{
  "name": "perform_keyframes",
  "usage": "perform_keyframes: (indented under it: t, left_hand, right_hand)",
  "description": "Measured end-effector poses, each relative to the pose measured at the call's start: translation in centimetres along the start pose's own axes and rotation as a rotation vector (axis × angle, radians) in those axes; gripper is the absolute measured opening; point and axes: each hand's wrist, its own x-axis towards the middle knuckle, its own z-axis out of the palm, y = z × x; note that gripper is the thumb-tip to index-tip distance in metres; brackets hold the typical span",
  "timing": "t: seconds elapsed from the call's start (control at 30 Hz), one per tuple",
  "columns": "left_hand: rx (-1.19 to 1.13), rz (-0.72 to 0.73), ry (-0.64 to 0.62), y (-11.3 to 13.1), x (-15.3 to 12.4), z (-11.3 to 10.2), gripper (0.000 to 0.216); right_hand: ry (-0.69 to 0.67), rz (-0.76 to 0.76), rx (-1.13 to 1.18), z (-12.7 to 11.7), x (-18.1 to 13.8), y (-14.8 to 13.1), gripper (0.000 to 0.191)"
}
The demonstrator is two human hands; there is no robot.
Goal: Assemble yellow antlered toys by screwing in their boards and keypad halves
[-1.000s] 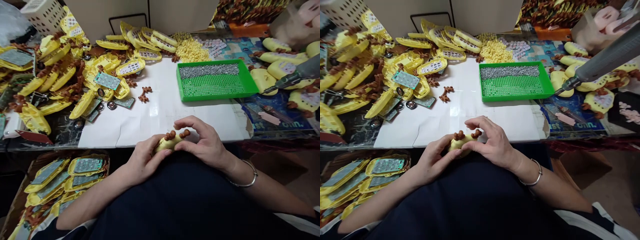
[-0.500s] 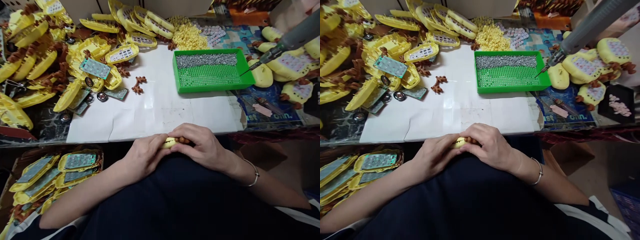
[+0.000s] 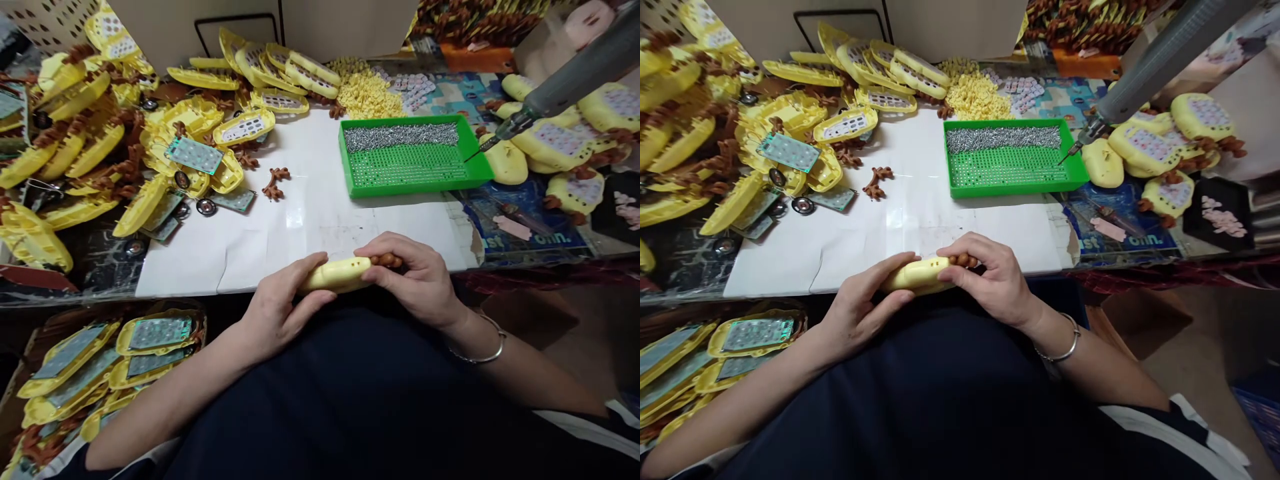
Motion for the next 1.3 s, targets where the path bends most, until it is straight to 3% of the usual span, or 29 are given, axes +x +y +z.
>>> perform_keyframes:
  t: [0.17,0.3,0.47,0.67,0.77,0.83,0.93,1.0,1.1,1.3]
  left_hand:
    - [0.105,0.064,-0.016,-0.4,-0.5,-0.5,0.028]
    - [0.112,0.02,0.018,-0.4,-0.6,-0.6,0.03]
    - [0.128,0.04,0.019,0.0,-0.2,-0.5,0.025]
    - [0.231,0.195,0.246,0.1,0.3,0.4,0.012]
    - [0.257,0.217,0.269,-0.1,0.7,0.4,0.011]
    - [0.32,0.238,0.259,-0.2,0.9,0.2,0.012]
    - [0.448,0.326,0.257,-0.2,1.3,0.1,0.015]
    - [0.501,0.386,0.261,-0.1,1.5,0.1,0.017]
    - [0.538,0.426,0.27,-0.2,1.7,0.4,0.019]
    - [0.546,0.454,0.295,-1.1,1.7,0.6,0.02]
  right_hand:
    - [0.059,0.086,0.112,-0.3,0.0,0.5,0.018]
    - [0.15,0.173,0.198,-0.4,0.1,1.0,0.027]
    - [0.187,0.111,0.271,-0.3,0.2,1.6,0.025]
    - [0.281,-0.002,0.147,0.4,0.3,2.2,0.023]
    - [0.194,0.002,0.003,-0.1,0.9,2.3,0.025]
    - [0.16,-0.092,-0.185,-0.6,1.4,2.0,0.029]
    - [0.168,-0.427,-0.519,-0.8,2.1,1.1,0.04]
    - [0.097,-0.573,-0.637,-0.5,2.3,0.5,0.038]
    - [0.0,-0.576,-0.621,0.2,2.3,0.1,0.028]
    - [0.046,-0.585,-0.475,1.2,2.5,1.2,0.019]
